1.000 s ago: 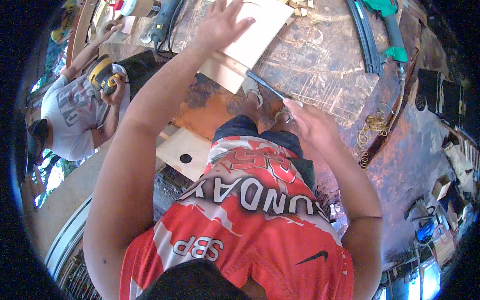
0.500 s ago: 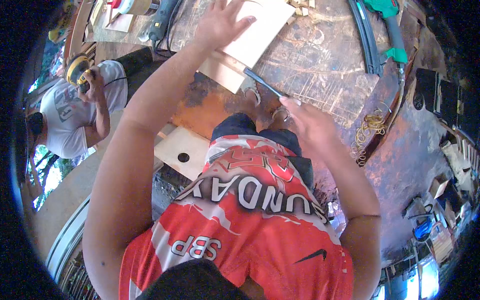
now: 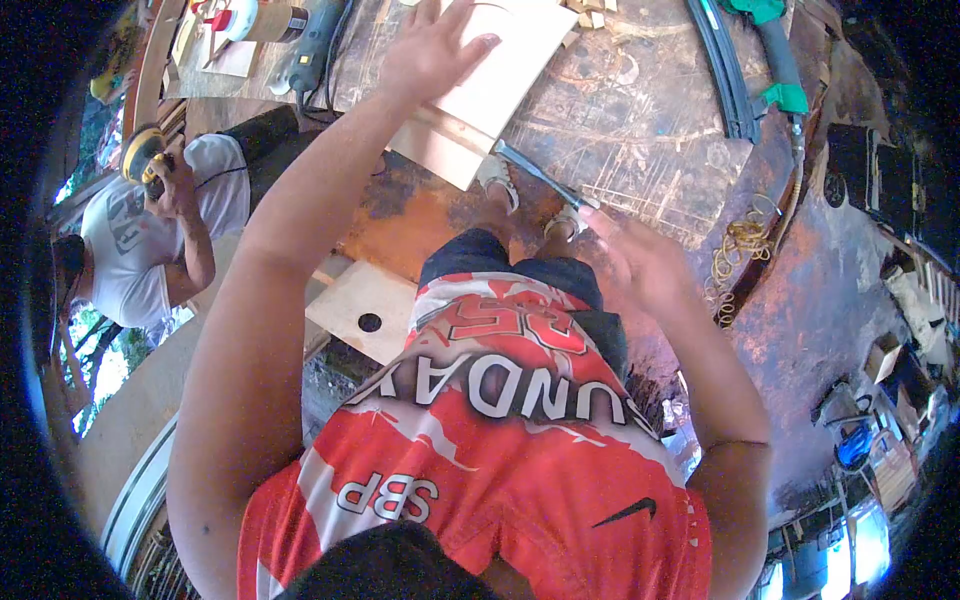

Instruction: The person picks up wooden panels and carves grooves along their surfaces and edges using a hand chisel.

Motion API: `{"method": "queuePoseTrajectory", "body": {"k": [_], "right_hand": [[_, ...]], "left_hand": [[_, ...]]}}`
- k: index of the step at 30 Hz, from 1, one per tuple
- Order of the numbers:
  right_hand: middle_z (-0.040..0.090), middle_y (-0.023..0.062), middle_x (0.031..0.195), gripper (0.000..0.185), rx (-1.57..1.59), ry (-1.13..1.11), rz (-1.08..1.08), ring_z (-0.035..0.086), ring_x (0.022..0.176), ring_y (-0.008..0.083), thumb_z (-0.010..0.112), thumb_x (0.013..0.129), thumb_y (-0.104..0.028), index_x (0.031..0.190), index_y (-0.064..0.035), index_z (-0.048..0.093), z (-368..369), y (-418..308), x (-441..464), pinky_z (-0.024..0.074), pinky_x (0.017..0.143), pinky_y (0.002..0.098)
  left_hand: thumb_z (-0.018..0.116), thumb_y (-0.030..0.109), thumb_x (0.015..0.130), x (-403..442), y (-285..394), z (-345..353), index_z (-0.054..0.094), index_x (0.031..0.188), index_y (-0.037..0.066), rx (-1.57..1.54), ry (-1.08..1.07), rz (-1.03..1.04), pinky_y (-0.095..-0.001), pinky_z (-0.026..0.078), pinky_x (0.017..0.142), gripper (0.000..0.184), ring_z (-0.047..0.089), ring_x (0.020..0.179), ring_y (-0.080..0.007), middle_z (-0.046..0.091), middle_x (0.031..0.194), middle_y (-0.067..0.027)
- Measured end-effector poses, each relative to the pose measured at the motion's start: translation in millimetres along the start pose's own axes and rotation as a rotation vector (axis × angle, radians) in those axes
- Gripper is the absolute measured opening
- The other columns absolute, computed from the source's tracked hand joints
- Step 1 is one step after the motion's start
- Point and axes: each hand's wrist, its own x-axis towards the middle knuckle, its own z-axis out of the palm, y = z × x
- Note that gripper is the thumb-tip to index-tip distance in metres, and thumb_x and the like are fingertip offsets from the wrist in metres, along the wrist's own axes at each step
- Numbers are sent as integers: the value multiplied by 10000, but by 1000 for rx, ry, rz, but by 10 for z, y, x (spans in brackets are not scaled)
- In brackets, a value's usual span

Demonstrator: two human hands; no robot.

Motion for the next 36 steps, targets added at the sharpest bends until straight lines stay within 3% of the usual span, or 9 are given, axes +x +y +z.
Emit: {"method": "queuePoseTrajectory", "body": {"k": [2, 8, 15, 18, 21, 23, 36], "right_hand": [[557, 137, 797, 561, 5, -94, 76, 590, 714, 351, 636, 933, -88, 1447, -299, 561, -32, -89, -17, 489, 648, 447], [575, 142, 817, 562, -73, -79, 43, 600, 718, 347, 640, 931, -91, 1448, -296, 560, 97, 13, 67, 496, 652, 446], [604, 151, 848, 569, -51, -135, 76, 625, 761, 353, 641, 930, -90, 1452, -297, 552, 123, 15, 115, 508, 671, 451], [601, 126, 804, 537, -104, -64, 21, 631, 714, 341, 629, 948, -157, 1449, -326, 537, 159, -16, 218, 530, 631, 445], [609, 130, 815, 542, -98, -63, 19, 638, 729, 348, 633, 944, -153, 1445, -333, 535, 127, -4, 180, 532, 639, 448], [627, 148, 864, 555, -73, -163, 69, 643, 782, 362, 622, 948, -119, 1463, -303, 524, 38, -12, 145, 528, 711, 460], [653, 146, 902, 570, -178, -177, 115, 655, 812, 363, 629, 935, -120, 1458, -319, 523, 86, -111, 163, 540, 738, 476]], "left_hand": [[559, 650, 925, -39, 48, -45, 288, 1594, 196, -28, -97, -52, -507, 485, 1058, 852, 373, 1427, -469, 260, 1608, -286], [568, 643, 924, -30, -30, 81, 297, 1592, 198, 18, -3, -2, -499, 492, 1053, 847, 369, 1433, -462, 251, 1615, -280], [560, 645, 928, -24, -37, 126, 284, 1599, 200, 91, 30, 10, -497, 428, 1120, 850, 352, 1439, -471, 256, 1610, -288], [557, 648, 929, -14, -35, 113, 284, 1599, 199, 90, 9, -5, -497, 423, 1125, 851, 355, 1437, -474, 263, 1606, -289], [554, 649, 930, -18, -16, 52, 286, 1598, 197, 68, -39, -26, -499, 434, 1115, 850, 358, 1436, -472, 265, 1606, -288], [551, 650, 931, -22, -9, 30, 286, 1598, 196, 47, -47, -32, -500, 439, 1111, 848, 359, 1436, -471, 264, 1607, -288], [548, 647, 934, -26, -13, 90, 277, 1600, 184, 35, -4, 4, -515, 422, 1125, 855, 318, 1455, -480, 242, 1614, -289]]}}
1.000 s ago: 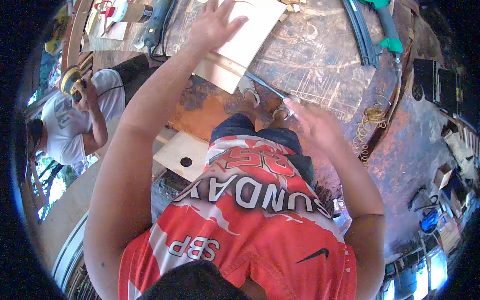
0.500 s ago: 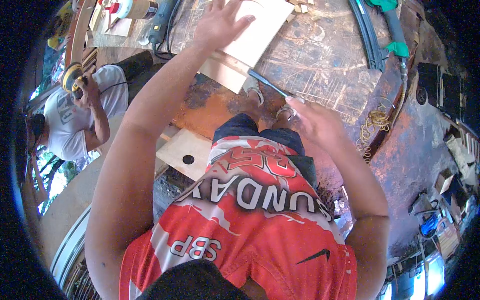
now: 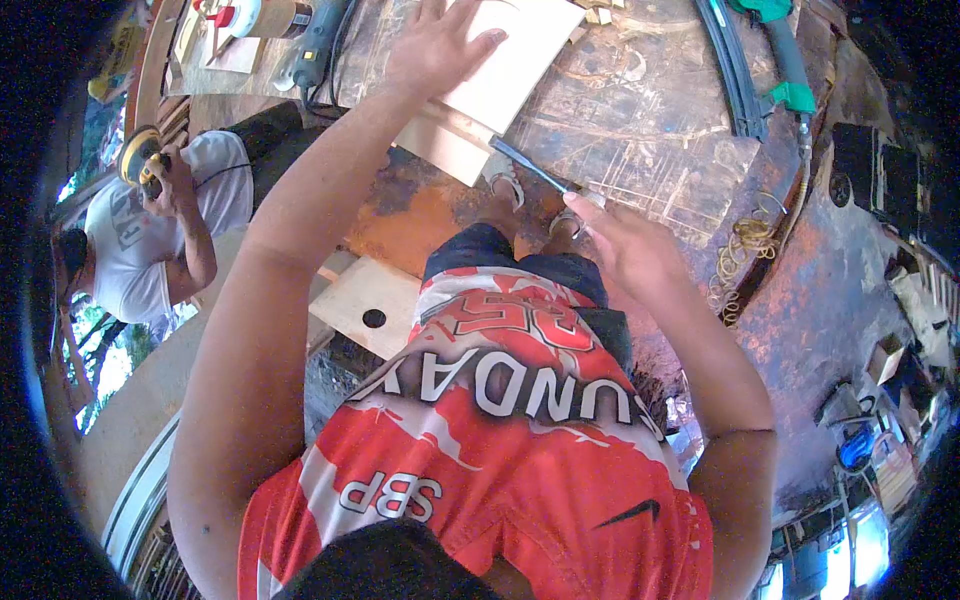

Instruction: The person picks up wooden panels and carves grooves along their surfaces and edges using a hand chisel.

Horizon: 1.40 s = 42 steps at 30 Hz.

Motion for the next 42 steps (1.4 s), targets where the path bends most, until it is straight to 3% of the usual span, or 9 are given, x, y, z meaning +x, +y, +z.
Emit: {"method": "queuePoseTrajectory", "body": {"k": [5, 7, 11, 23, 30, 33, 38, 42], "right_hand": [[636, 142, 854, 590, 16, 25, 8, 648, 761, 368, 640, 930, -135, 1467, -342, 510, 15, -24, 53, 534, 694, 477], [626, 141, 842, 585, -10, 30, -2, 642, 746, 371, 637, 934, -141, 1466, -350, 510, 59, 17, 33, 530, 678, 476], [609, 138, 840, 567, 32, -10, 2, 632, 731, 379, 625, 950, -161, 1464, -369, 509, 58, 70, 13, 524, 658, 473], [657, 133, 956, 557, 86, 47, 9, 660, 813, 362, 628, 951, -153, 1460, -350, 515, 184, 6, 112, 550, 708, 458], [653, 139, 949, 579, 18, 47, -42, 655, 805, 353, 639, 942, -154, 1471, -348, 503, 200, 57, 108, 547, 706, 450], [646, 137, 929, 587, 4, -18, 43, 652, 798, 359, 644, 939, -158, 1475, -347, 499, 191, 26, 160, 543, 705, 448], [610, 133, 875, 612, 99, 80, -61, 637, 773, 365, 642, 932, -130, 1483, -347, 487, 280, 177, 147, 532, 700, 455], [644, 138, 918, 602, -7, 41, -3, 644, 782, 364, 652, 924, -118, 1469, -330, 511, 158, -50, 207, 533, 700, 451]], "left_hand": [[540, 654, 934, -19, 41, -21, 275, 1602, 184, 27, -92, -76, -519, 404, 1137, 859, 311, 1463, -470, 237, 1619, -285], [540, 653, 934, 3, -20, 24, 287, 1598, 188, -29, 29, 7, -522, 398, 1139, 849, 333, 1448, -477, 253, 1612, -287], [545, 646, 934, 38, -45, 26, 303, 1591, 183, 44, 32, -3, -522, 404, 1131, 839, 364, 1422, -488, 278, 1596, -299], [569, 609, 940, 42, -57, 71, 314, 1584, 168, 55, 111, 53, -534, 405, 1124, 821, 381, 1397, -510, 290, 1585, -310], [573, 619, 934, -20, -18, 51, 325, 1582, 174, -4, 50, 15, -540, 395, 1132, 825, 361, 1407, -520, 292, 1584, -311], [573, 624, 932, 11, -35, 63, 325, 1583, 179, 10, 73, 27, -540, 390, 1137, 826, 352, 1416, -516, 285, 1590, -307], [566, 634, 932, 16, -20, -12, 318, 1586, 173, -1, 20, 1, -541, 382, 1144, 837, 334, 1429, -517, 269, 1598, -305], [552, 649, 932, -6, -45, 66, 306, 1590, 168, 16, 26, 16, -538, 386, 1144, 851, 315, 1448, -503, 240, 1616, -293]]}}
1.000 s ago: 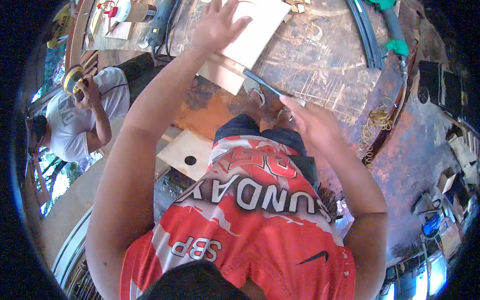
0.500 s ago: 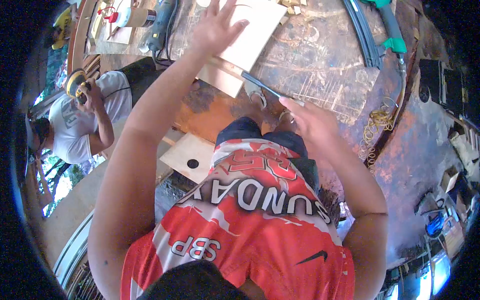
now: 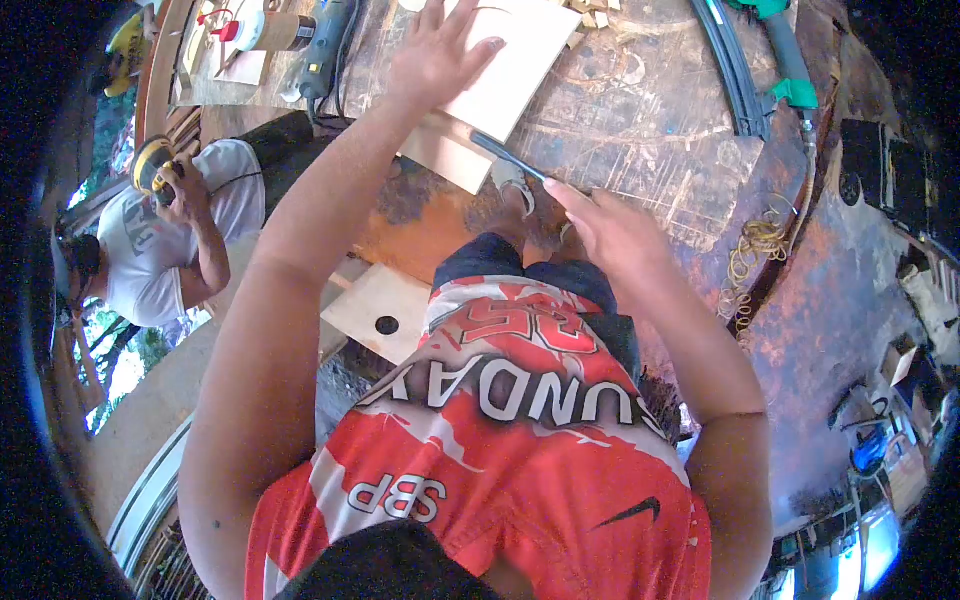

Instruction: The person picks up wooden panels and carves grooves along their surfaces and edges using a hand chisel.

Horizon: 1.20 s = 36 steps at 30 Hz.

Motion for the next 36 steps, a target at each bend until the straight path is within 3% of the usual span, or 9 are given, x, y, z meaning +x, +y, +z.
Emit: {"method": "queuePoseTrajectory", "body": {"k": [6, 24, 27, 29, 33, 35, 36], "right_hand": [[655, 140, 928, 575, 36, 33, -30, 651, 801, 359, 637, 944, -150, 1474, -329, 503, 54, 152, 5, 542, 702, 448], [560, 105, 783, 580, -2, 134, -78, 592, 658, 325, 651, 929, -142, 1454, -362, 535, 84, 70, 90, 510, 592, 438], [556, 108, 781, 555, -148, 154, -127, 598, 673, 322, 654, 928, -141, 1432, -354, 562, 21, 155, -3, 508, 599, 431], [567, 118, 796, 493, -119, 82, -69, 627, 675, 326, 628, 959, -241, 1423, -390, 554, 37, 267, -65, 535, 608, 452], [593, 118, 819, 503, 61, 88, -46, 644, 718, 332, 637, 953, -217, 1420, -388, 562, 14, 190, -148, 536, 640, 457], [667, 159, 950, 508, 241, 51, 6, 676, 851, 371, 631, 953, -192, 1446, -282, 547, -32, 128, -206, 546, 757, 469], [667, 159, 950, 508, 241, 48, 6, 676, 851, 371, 631, 953, -192, 1446, -282, 547, -77, 102, -237, 546, 757, 469]], "left_hand": [[536, 648, 940, 22, 26, -91, 289, 1594, 167, -37, -36, -20, -524, 413, 1128, 848, 322, 1451, -483, 234, 1616, -293], [562, 638, 934, -18, 36, -39, 308, 1589, 181, -9, -8, -12, -526, 406, 1131, 838, 323, 1445, -498, 252, 1610, -292], [567, 640, 930, -14, 8, -8, 316, 1587, 183, 13, 26, 2, -529, 407, 1128, 839, 330, 1437, -510, 260, 1607, -294], [569, 639, 928, -5, 14, -47, 319, 1586, 182, -5, 4, -19, -530, 410, 1126, 840, 334, 1433, -514, 266, 1604, -296], [566, 641, 930, -12, 31, -79, 322, 1584, 179, -44, 10, -11, -529, 411, 1127, 837, 333, 1435, -512, 280, 1597, -299], [566, 639, 931, -12, 28, -95, 325, 1582, 176, -41, -3, -22, -530, 411, 1127, 834, 335, 1434, -512, 286, 1593, -300], [564, 640, 932, -12, 27, -93, 324, 1582, 176, -29, 1, -15, -529, 412, 1127, 834, 337, 1433, -510, 287, 1592, -301]]}}
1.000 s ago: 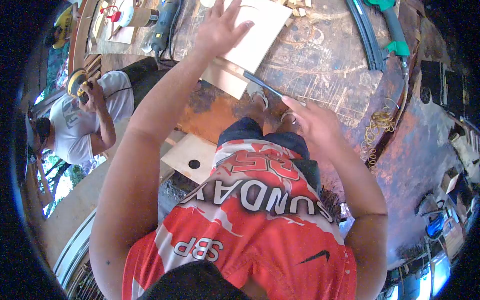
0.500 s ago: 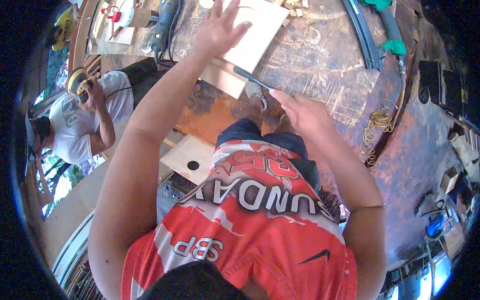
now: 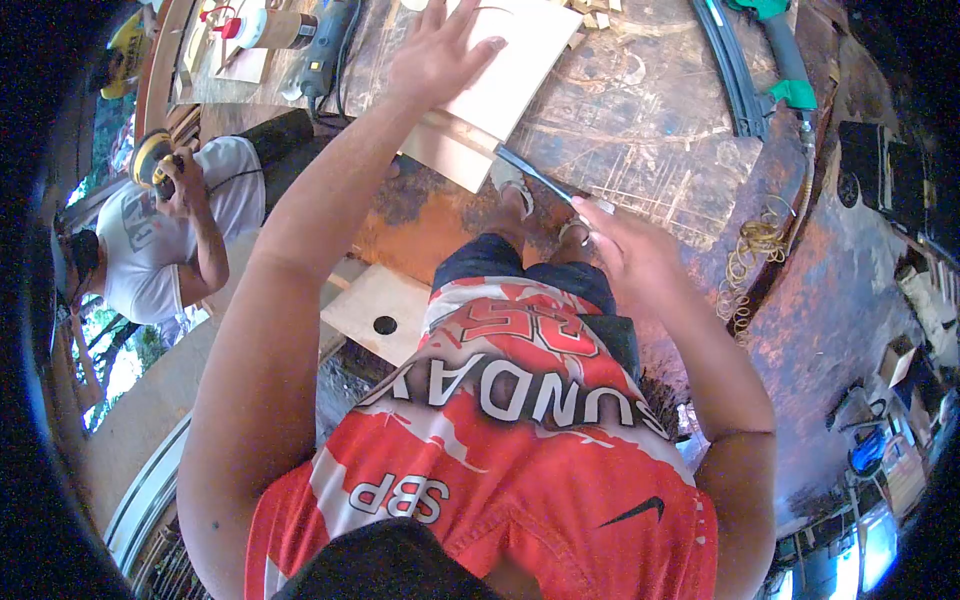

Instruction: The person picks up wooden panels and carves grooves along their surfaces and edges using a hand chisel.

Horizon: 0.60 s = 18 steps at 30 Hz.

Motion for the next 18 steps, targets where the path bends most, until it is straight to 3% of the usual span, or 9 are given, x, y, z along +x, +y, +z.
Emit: {"method": "queuePoseTrajectory", "body": {"k": [2, 9, 11, 18], "right_hand": [[638, 205, 1326, 466, 114, -19, -5, 634, 1197, 378, 609, 962, -96, 1426, -98, 557, -75, -57, -62, 499, 1005, 410], [619, 230, 1337, 426, 259, -107, 261, 604, 1259, 353, 578, 1012, -168, 1418, -50, 526, -116, -133, -247, 458, 1043, 395], [681, 230, 1151, 386, 230, -75, 257, 659, 1069, 415, 569, 1014, -212, 1381, -93, 552, -59, -117, -266, 505, 925, 455], [685, 221, 1129, 381, 325, -57, 292, 677, 1042, 387, 568, 1018, -205, 1384, -100, 542, -39, -267, -244, 517, 915, 433]], "left_hand": [[561, 640, 933, 6, 7, 9, 322, 1582, 176, 7, 2, 7, -527, 413, 1128, 833, 339, 1432, -509, 287, 1592, -301], [570, 635, 929, 14, 57, -56, 309, 1587, 189, -27, -44, -27, -519, 417, 1129, 837, 321, 1447, -498, 261, 1611, -282], [573, 635, 928, 24, 55, -64, 309, 1587, 191, -27, -55, -38, -518, 419, 1127, 837, 314, 1452, -495, 256, 1616, -275], [589, 610, 924, 5, 68, -28, 327, 1578, 170, -16, -9, -41, -530, 350, 1168, 830, 322, 1454, -471, 277, 1611, -265]]}}
